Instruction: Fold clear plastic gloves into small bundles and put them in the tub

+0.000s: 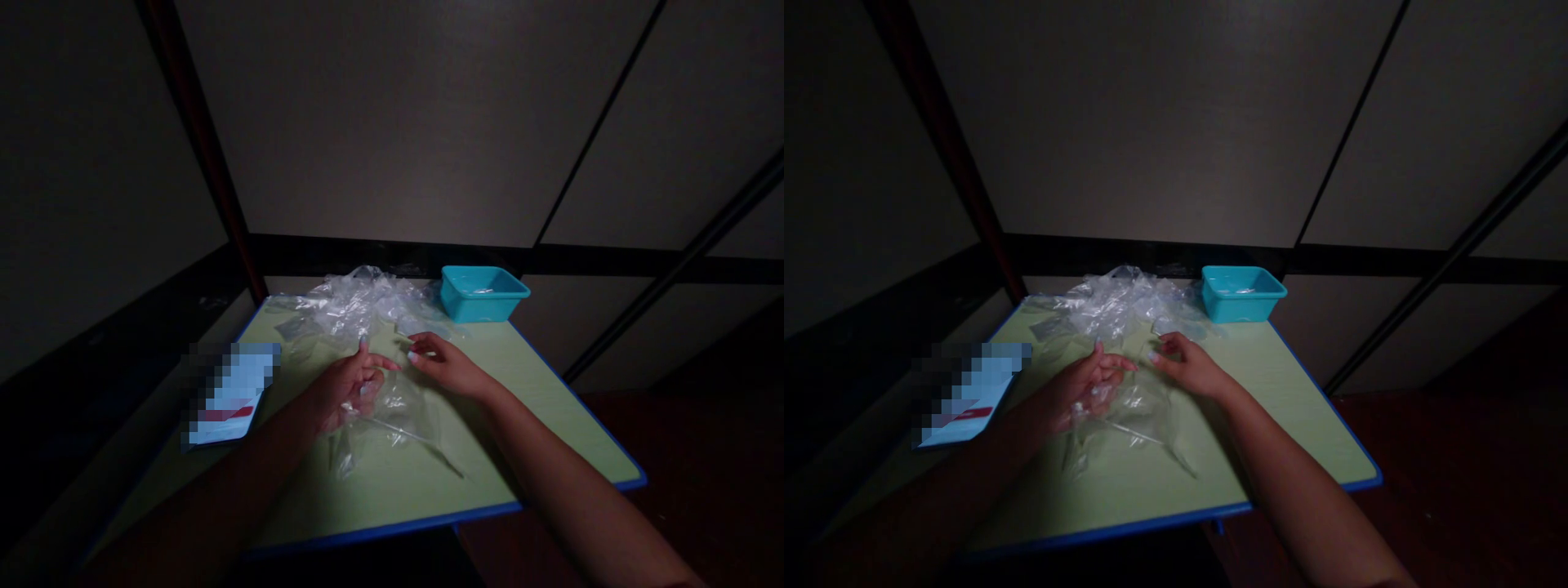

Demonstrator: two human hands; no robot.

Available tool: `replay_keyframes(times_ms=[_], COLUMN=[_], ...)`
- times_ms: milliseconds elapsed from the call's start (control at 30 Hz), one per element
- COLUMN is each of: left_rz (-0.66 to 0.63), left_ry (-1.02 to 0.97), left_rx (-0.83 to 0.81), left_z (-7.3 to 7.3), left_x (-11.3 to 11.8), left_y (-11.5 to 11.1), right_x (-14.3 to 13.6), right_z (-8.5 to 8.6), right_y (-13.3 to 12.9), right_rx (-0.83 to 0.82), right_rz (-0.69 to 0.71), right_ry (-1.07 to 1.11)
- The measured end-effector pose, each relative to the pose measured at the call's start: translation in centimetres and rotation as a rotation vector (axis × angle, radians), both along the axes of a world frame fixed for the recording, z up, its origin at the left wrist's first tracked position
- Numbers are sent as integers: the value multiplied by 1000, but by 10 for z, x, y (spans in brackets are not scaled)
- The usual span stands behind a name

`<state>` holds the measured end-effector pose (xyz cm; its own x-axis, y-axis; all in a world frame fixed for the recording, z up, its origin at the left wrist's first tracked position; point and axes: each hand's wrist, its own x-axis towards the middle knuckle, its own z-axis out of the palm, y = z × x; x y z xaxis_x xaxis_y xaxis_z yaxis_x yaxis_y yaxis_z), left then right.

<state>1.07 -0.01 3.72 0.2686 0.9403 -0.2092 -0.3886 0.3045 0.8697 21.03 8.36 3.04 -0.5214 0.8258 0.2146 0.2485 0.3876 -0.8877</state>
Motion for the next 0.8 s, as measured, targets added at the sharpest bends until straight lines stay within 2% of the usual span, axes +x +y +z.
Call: replay_keyframes(times_ms=[100, 200, 267, 400, 467, 533, 633, 733, 800], left_rz=[-60, 21, 87, 155, 169, 164, 119, 175, 287], left_ry=[-70, -72, -68, -74, -31, 61, 161, 182, 204], left_rx=[61, 74, 58, 50, 52, 34, -19, -59, -76], left_z=[5, 10, 12, 12, 8, 3, -4, -7, -5], left_x=[-1, -1, 0, 1, 1, 0, -1, -4, -6], left_y=[-4, -4, -3, 0, 1, 1, 2, 6, 9], right_x=[-8, -13, -14, -12, -8, -4, 4, 8, 9], right_z=[-1, 0, 3, 5, 3, -1, -5, -6, -5], right_y=[-8, -14, -17, -12, -3, 8, 23, 29, 29], right_rx=[-123, -250, -307, -291, -251, -157, -5, 80, 48], right_rz=[192, 306, 301, 173, 54, -138, -381, -501, -522], right_ry=[89, 146, 192, 289, 293, 203, -106, -346, -312])
